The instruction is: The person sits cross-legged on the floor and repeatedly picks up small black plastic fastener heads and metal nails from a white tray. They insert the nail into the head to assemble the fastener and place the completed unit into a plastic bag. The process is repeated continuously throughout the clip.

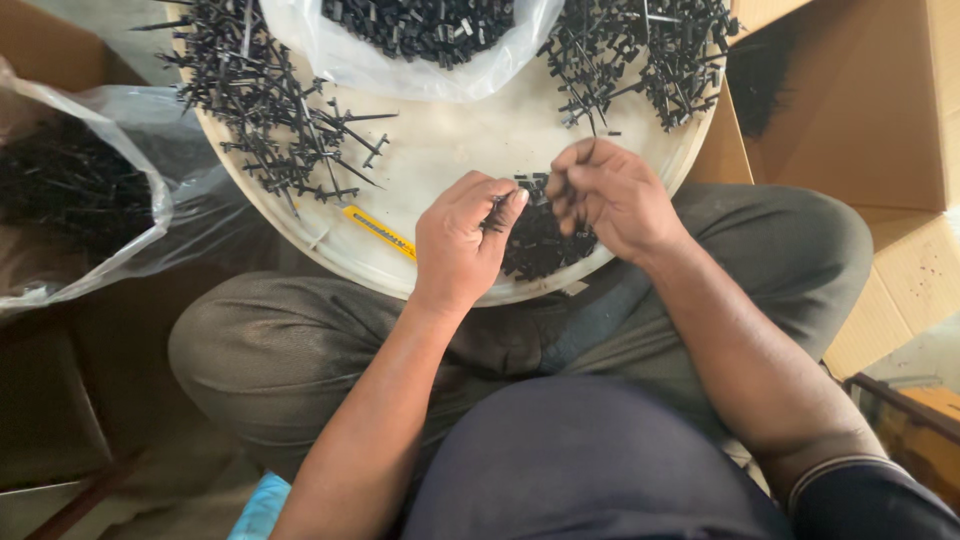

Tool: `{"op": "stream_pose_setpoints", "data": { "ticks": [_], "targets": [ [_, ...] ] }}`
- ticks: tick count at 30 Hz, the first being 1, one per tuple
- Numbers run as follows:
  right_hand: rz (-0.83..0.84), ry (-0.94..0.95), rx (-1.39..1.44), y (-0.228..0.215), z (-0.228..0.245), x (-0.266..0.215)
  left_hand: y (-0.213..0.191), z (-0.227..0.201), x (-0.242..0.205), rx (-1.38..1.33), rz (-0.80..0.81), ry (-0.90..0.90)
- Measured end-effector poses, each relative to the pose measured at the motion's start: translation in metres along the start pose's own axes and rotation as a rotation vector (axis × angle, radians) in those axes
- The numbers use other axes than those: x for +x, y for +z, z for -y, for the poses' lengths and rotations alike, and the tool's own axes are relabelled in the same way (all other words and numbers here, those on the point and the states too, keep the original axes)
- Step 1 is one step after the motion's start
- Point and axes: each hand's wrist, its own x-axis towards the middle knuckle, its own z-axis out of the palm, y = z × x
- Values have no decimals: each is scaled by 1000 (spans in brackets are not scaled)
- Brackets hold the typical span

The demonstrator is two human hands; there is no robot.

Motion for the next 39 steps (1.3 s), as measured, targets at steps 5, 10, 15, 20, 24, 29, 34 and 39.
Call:
{"op": "stream_pose_setpoints", "data": {
  "ticks": [5, 10, 15, 20, 24, 29, 34, 39],
  "targets": [
    [29, 8, -294, 10, -10, -4, -1, 3, -5, 140, -18, 38],
    [-14, -502, -1169, 21, -15, -12, 7, 13, -9, 139, -30, -40],
    [55, -1061, -1460, 30, -10, -20, 15, 30, -5, -476, 76, -781],
    [-27, -1038, -1428, 29, -19, -16, 16, 34, -6, -525, 49, -766],
    [-153, -504, -1054, 22, -29, -13, 5, 22, -11, -131, -47, -279],
    [-88, -376, -644, 12, -34, -10, -1, 4, -4, 85, -119, 25],
    [3, -320, -411, 9, -34, -11, -6, -3, -4, 189, -126, 171],
    [109, -8, 320, 10, -9, -7, -6, -5, -1, 192, -186, 134]
  ]
}}
